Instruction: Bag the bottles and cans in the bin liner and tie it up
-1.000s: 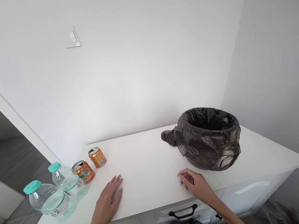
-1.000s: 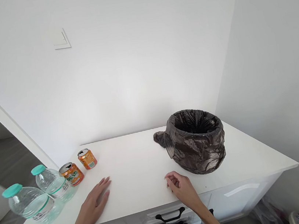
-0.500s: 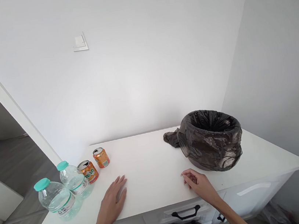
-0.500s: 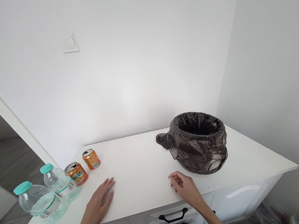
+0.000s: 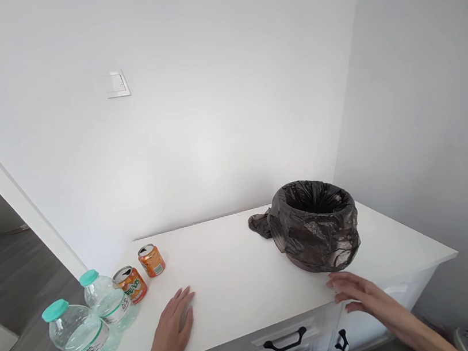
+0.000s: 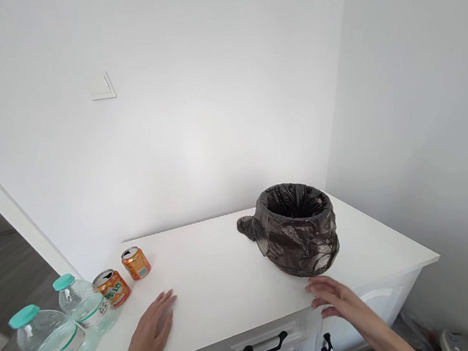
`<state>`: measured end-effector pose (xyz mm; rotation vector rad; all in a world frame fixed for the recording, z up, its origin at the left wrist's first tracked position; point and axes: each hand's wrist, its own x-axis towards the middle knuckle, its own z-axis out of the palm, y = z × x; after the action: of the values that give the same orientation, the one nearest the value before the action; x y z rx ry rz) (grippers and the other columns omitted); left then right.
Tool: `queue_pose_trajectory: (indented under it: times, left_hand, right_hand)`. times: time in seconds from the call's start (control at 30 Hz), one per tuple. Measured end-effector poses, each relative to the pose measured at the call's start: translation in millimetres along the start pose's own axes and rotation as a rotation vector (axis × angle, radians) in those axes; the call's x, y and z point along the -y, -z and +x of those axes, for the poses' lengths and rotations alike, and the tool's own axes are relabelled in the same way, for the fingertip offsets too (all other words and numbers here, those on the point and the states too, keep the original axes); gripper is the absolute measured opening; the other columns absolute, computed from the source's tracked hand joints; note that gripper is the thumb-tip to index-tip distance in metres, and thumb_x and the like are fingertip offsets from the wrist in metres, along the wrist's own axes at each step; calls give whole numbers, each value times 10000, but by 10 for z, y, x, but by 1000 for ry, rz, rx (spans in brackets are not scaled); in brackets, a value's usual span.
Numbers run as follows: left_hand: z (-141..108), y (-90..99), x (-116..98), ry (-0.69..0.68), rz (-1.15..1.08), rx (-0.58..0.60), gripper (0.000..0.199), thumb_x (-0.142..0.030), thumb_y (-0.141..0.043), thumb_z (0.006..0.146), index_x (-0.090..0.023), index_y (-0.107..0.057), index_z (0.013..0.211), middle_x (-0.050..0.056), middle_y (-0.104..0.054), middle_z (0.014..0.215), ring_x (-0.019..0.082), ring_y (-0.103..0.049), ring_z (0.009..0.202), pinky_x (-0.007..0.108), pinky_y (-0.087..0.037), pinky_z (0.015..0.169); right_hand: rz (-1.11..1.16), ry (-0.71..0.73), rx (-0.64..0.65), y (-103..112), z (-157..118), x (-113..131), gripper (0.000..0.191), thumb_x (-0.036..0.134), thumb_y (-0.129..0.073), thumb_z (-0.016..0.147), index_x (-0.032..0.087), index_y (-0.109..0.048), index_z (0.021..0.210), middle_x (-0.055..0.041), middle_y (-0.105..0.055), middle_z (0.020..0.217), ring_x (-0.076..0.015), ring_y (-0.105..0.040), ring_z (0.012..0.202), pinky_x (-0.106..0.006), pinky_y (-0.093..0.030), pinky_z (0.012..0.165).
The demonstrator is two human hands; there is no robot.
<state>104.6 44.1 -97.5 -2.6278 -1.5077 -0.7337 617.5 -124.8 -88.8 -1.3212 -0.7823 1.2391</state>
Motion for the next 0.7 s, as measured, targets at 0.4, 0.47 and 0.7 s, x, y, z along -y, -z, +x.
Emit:
queue_pose_trajectory:
  times: [0.4,0.47,0.7]
  left_hand:
    - [43,-39,-397,-69,-54,-18,409,-368,-466,1013,-302,-638,1378,26,-614,1489,263,-549,1408,486,-480,1167]
    - [27,-29,-396,-54,-52,-12,410,-365,-452,1019,-296,-635,1379,25,-614,1489,258,-550,1407,483,-480,1168]
    - [-9,-42,-424,-7,-57,3,419,-343,-416,1025,-280,-624,1383,28,-610,1491,252,-535,1420,498,-464,1179]
  right_hand:
    - [249,10,-178,515,315,597,381,570,-731,835,287,-667,1082,-111,-737,1226,-327,-694,1210,-434,-629,958]
    - [151,-3,-280,546,313,588,468,606,-741,816,280,-653,1140,-128,-710,1279,-328,-679,1230,-441,-612,992]
    - [-139,252,-615,617,185,877,865,737,-654,838,287,-382,1525,-133,-493,1554,-322,-558,1365,-470,-463,1175]
